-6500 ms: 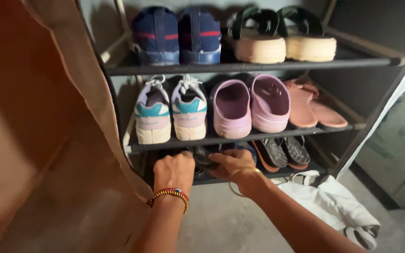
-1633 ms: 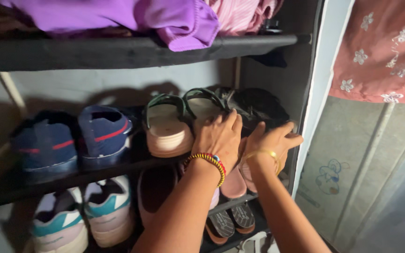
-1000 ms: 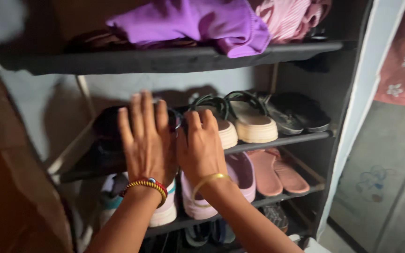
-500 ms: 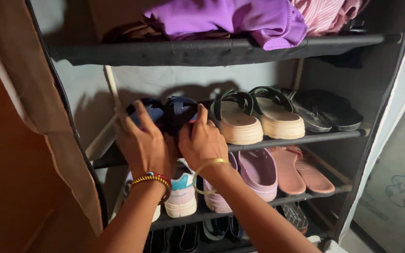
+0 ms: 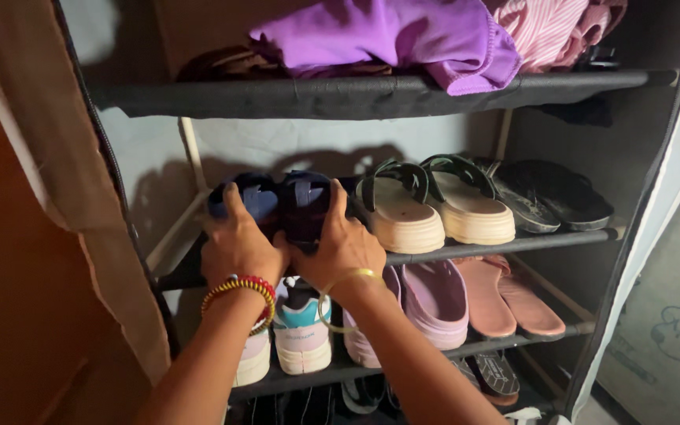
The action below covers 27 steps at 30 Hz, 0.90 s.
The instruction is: The person organizes a shoe rack by picking up various shoes and sandals from the floor and placing them on the shelves. They handle pink sandals, dark sneakers, and green sandals, arranging them neatly on the rack.
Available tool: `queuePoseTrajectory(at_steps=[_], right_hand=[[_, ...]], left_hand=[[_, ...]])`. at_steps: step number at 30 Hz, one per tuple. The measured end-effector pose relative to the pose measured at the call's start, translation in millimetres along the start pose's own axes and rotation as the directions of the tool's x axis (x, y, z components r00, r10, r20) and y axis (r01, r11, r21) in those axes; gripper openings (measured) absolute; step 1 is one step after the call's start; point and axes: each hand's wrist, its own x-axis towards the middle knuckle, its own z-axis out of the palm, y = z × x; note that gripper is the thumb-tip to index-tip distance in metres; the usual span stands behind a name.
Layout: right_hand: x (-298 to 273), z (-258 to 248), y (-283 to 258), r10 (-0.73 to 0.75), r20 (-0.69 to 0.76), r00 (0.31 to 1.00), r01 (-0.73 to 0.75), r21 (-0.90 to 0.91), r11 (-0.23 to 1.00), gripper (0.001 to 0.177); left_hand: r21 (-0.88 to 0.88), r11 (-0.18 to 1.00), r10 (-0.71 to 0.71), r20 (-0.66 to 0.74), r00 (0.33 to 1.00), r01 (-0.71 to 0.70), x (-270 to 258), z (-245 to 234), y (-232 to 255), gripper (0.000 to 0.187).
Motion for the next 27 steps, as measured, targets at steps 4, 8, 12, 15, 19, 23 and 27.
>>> queuePoseTrajectory(at_steps=[4, 8, 12, 15, 19, 23, 27], right_hand=[[5, 0, 0, 0.056, 0.055, 0.997, -0.055, -0.028, 0.998, 0.122], [9, -4, -3, 0.118, 0.090, 0.989, -0.112, -0.074, 0.991, 0.121], [9, -9, -9, 0.172, 0.084, 0.982, -0.160, -0.133, 0.978, 0.125], [6, -10, -12, 0.196, 0.060, 0.979, -0.187, -0.128, 0.974, 0.129], [0, -9, -11, 0.211, 0.030, 0.977, -0.205, -0.130, 0.970, 0.111], [-3, -9, -7, 0.146, -0.040, 0.988, -0.151, -0.148, 0.977, 0.095], [-4, -6, -9, 0.155, -0.030, 0.987, -0.158, -0.162, 0.974, 0.099]], left_hand=[[-0.014, 0.999, -0.038, 0.045, 0.998, 0.039, 6, 2, -2, 0.104], [-0.011, 0.999, -0.051, 0.127, 0.991, 0.053, 16, 0, -5, 0.113], [0.009, 0.998, -0.070, 0.149, 0.986, 0.069, 22, -2, -9, 0.111], [-0.005, 0.998, -0.059, 0.109, 0.992, 0.060, 17, -1, -12, 0.113], [-0.034, 0.999, -0.015, -0.016, 1.000, 0.014, 6, 1, -13, 0.107], [-0.014, 1.000, 0.004, -0.056, 0.998, -0.005, 3, 0, -13, 0.104], [-0.031, 0.999, 0.021, -0.064, 0.998, -0.023, 6, -2, -27, 0.103]])
